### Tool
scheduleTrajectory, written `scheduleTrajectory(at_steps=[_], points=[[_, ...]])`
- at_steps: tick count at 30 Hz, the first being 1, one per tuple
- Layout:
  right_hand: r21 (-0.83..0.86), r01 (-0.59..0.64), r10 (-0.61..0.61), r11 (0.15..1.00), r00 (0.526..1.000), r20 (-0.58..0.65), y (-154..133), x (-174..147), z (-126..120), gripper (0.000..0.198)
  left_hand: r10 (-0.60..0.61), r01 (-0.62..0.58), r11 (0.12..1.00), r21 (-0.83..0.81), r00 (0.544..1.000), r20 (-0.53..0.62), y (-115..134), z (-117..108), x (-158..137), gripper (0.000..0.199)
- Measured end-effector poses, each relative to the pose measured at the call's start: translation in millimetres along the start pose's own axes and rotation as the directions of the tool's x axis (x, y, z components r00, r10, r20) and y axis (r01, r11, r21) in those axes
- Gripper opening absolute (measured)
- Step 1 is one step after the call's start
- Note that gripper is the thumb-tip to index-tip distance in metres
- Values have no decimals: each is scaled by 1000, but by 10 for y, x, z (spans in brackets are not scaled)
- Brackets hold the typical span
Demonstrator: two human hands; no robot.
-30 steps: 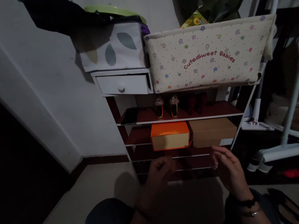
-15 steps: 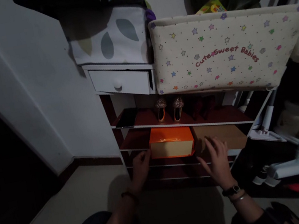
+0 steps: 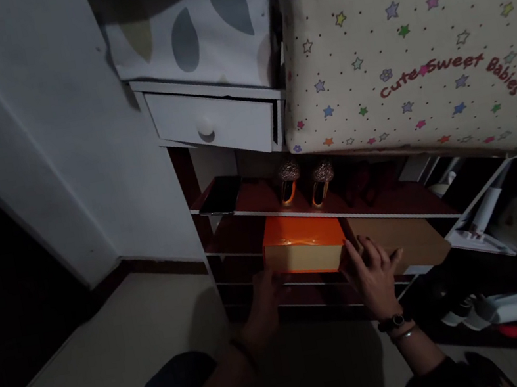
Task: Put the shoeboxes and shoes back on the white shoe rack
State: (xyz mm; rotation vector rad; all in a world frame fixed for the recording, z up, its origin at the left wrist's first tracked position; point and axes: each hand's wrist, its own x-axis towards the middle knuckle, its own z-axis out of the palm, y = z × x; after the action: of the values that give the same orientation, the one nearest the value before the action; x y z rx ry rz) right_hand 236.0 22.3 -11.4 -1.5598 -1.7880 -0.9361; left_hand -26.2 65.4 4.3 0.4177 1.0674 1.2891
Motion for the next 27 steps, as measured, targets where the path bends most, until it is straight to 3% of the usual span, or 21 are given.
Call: scheduleTrajectory(at_steps=[3, 9, 13, 18, 22, 27], points=[[5, 15, -16, 1000, 1000, 21, 23, -6, -35, 76, -58, 56, 996, -70, 998, -34, 60, -21, -28, 23], [-17, 19, -18, 1000, 998, 62, 113, -109, -67, 82, -99, 131, 969, -210, 983, 158, 181, 13, -49, 29], [-35, -3, 6, 999, 995, 97, 197, -225, -134, 84, -149, 167, 955, -247, 985, 92, 261, 12, 8, 40], [9, 25, -26, 1000, 992, 127, 467, -447, -266, 84, -84, 103, 947, -306, 994, 76, 483, -227, 93, 50], [84, 75, -80, 994, 995, 62, 831, -622, -362, 84, -98, 94, 947, -307, 995, 2, 691, -429, 125, 54], [144, 132, -129, 981, 991, -34, 1103, -669, -504, 87, -57, 39, 922, -385, 998, -35, 883, -587, 188, 40]])
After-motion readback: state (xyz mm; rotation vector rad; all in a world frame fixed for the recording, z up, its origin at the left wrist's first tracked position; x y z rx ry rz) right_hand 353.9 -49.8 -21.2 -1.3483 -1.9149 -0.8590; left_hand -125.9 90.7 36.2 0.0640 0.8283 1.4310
